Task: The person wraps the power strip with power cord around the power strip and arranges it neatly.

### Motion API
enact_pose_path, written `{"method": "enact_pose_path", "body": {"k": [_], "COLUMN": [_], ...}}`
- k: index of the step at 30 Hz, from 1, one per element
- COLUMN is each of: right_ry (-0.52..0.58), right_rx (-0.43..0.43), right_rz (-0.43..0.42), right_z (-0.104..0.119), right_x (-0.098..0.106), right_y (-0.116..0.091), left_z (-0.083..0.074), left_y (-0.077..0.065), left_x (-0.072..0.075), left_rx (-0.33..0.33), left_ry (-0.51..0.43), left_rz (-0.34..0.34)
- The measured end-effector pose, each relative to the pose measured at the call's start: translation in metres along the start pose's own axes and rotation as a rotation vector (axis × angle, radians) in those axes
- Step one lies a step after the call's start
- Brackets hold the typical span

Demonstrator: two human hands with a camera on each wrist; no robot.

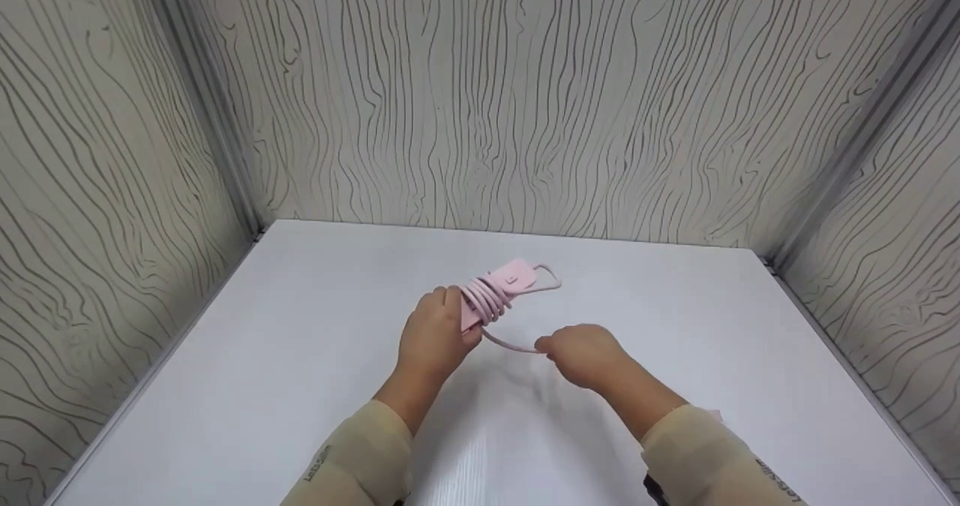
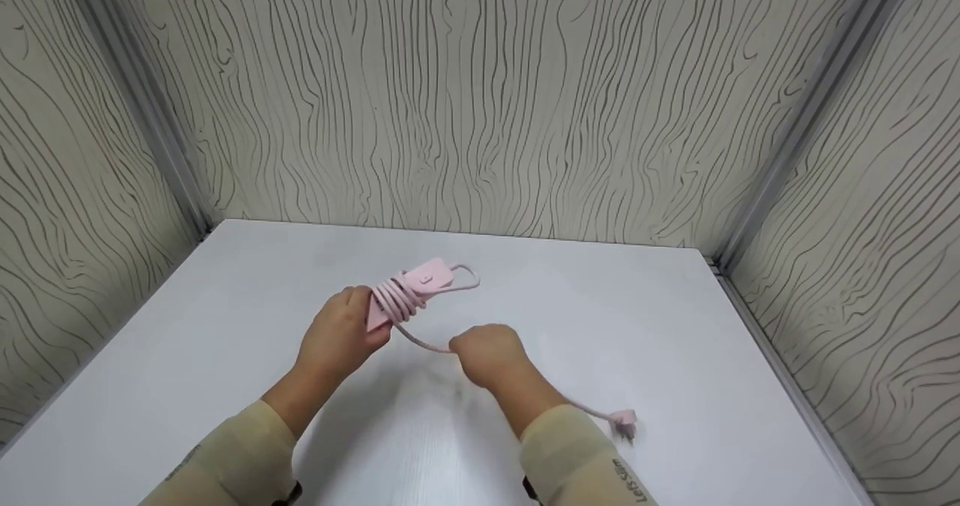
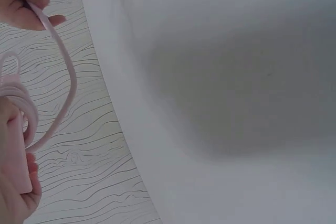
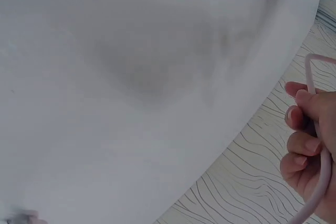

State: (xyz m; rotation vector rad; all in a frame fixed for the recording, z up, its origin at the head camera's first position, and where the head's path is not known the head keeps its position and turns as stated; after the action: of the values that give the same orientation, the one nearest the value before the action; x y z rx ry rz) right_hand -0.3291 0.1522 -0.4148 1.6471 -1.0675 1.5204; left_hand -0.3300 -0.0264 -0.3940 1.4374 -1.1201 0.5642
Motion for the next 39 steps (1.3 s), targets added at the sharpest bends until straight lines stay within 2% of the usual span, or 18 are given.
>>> {"method": "enact_pose_path", "body": {"k": [2, 4, 9, 12, 15, 18, 21, 25, 31, 34, 39], "right_ry": [-0.109, -0.161, -0.149, -0.196, -0.285, -0.363, -0.415, -0.435, -0.464, -0.477, -0.505], "right_rx": [-0.027, -0.087, -0.264, -0.272, -0.199, -0.088, 0.041, 0.189, 0.364, 0.426, 0.476], "right_rz": [-0.037, -0.067, -0.128, -0.22, -0.388, -0.546, -0.644, -0.705, -0.728, -0.754, -0.787], "right_z": [-0.004, -0.008, -0.017, -0.015, -0.008, 0.003, 0.014, 0.025, 0.038, 0.041, 0.039], "right_x": [0.009, 0.016, 0.032, 0.043, 0.056, 0.069, 0.077, 0.082, 0.087, 0.092, 0.102], "right_y": [0.001, 0.001, -0.001, -0.004, -0.008, -0.012, -0.014, -0.016, -0.023, -0.026, -0.028], "left_z": [0.001, 0.003, 0.003, 0.001, 0.0, 0.001, 0.003, 0.007, 0.01, 0.01, 0.002], "left_y": [0.0, 0.0, 0.002, 0.004, 0.005, 0.006, 0.007, 0.007, 0.007, 0.006, 0.0], "left_x": [-0.003, -0.006, -0.008, -0.008, -0.009, -0.009, -0.01, -0.011, -0.011, -0.015, -0.022], "left_rx": [0.009, 0.026, 0.073, 0.089, 0.113, 0.146, 0.174, 0.186, 0.17, 0.161, 0.119], "left_ry": [0.013, 0.017, -0.017, -0.045, -0.081, -0.115, -0.131, -0.133, -0.111, -0.113, -0.117], "left_rz": [0.023, 0.039, 0.042, 0.044, 0.047, 0.05, 0.057, 0.063, 0.085, 0.113, 0.188]}}
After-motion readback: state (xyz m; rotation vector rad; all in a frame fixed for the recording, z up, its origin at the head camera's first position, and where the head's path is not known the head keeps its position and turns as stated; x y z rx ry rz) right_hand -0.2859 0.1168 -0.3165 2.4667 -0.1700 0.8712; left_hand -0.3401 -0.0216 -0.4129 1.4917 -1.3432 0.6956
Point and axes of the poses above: each hand's wrist, its own y-axis towards the middle knuckle, its own x-axis out of the back of the hand, z = x × y, the point moved 6 cm from there along y, towards the middle knuckle
